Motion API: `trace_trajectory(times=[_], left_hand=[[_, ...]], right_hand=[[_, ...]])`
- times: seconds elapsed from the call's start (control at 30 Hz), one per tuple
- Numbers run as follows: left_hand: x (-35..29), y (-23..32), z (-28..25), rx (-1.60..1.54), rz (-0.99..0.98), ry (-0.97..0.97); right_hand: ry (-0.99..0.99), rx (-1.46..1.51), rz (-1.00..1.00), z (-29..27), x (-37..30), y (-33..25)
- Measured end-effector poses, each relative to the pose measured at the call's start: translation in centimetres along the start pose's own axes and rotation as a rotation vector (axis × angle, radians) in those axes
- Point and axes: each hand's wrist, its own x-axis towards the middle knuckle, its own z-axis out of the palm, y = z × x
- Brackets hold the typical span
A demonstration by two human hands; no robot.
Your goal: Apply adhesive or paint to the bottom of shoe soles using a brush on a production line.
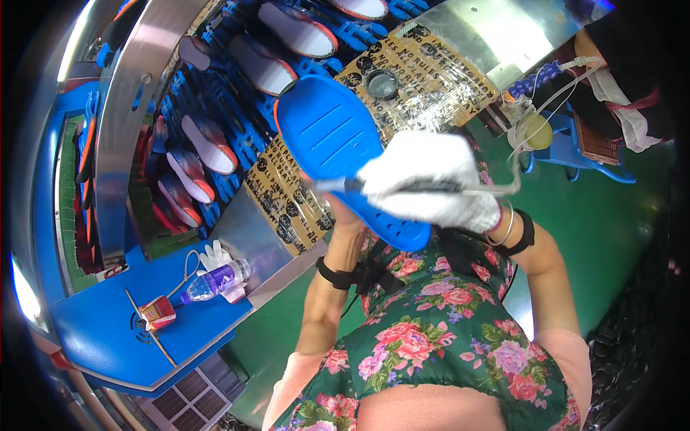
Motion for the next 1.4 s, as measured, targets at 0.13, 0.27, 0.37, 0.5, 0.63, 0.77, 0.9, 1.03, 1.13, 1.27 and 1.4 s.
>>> trace_trajectory(times=[0.13, 0.27, 0.37, 0.5, 0.63, 0.77, 0.9, 1.03, 1.13, 1.27, 1.4], left_hand=[[0.4, 1.0, 2.1, 0.019, 0.043, 0.082], [0.7, 1.2, 0.7, -0.068, -0.030, -0.154], [1.2, 1.5, 0.2, -0.151, -0.059, -0.327], [1.6, 2.6, 0.8, -0.195, -0.123, -0.327], [1.6, 2.4, 1.8, -0.438, -0.139, -0.459], [2.2, 2.6, 0.8, -0.378, -0.098, -0.414], [3.3, 2.6, -0.1, -0.392, -0.101, -0.517], [4.0, 2.8, -2.0, -0.441, -0.090, -0.599], [3.9, 2.6, -0.9, -0.448, -0.098, -0.583], [4.6, 3.0, -1.5, -0.472, -0.070, -0.592], [4.9, 3.8, -0.6, -0.472, -0.082, -0.661]], right_hand=[[-0.052, -0.354, -0.153, -0.3, -0.4, 0.0], [-0.111, -0.177, -0.086, 0.7, -1.5, -0.5], [-0.036, -0.074, 0.046, -0.1, -1.6, 0.6], [-0.082, -0.363, -0.170, 1.3, -2.6, 0.6], [-0.092, 0.014, 0.073, 1.0, -3.1, 0.5], [-0.054, -0.213, 0.009, 0.6, -3.0, 0.7], [-0.061, -0.263, -0.103, 2.6, -4.6, 0.6], [0.005, -0.045, 0.133, 1.2, -3.8, 0.3], [-0.029, -0.263, -0.074, 1.6, -4.5, 0.6], [-0.056, -0.027, 0.058, 2.1, -4.9, 0.1], [-0.035, -0.117, 0.044, 1.1, -5.1, 0.5]])
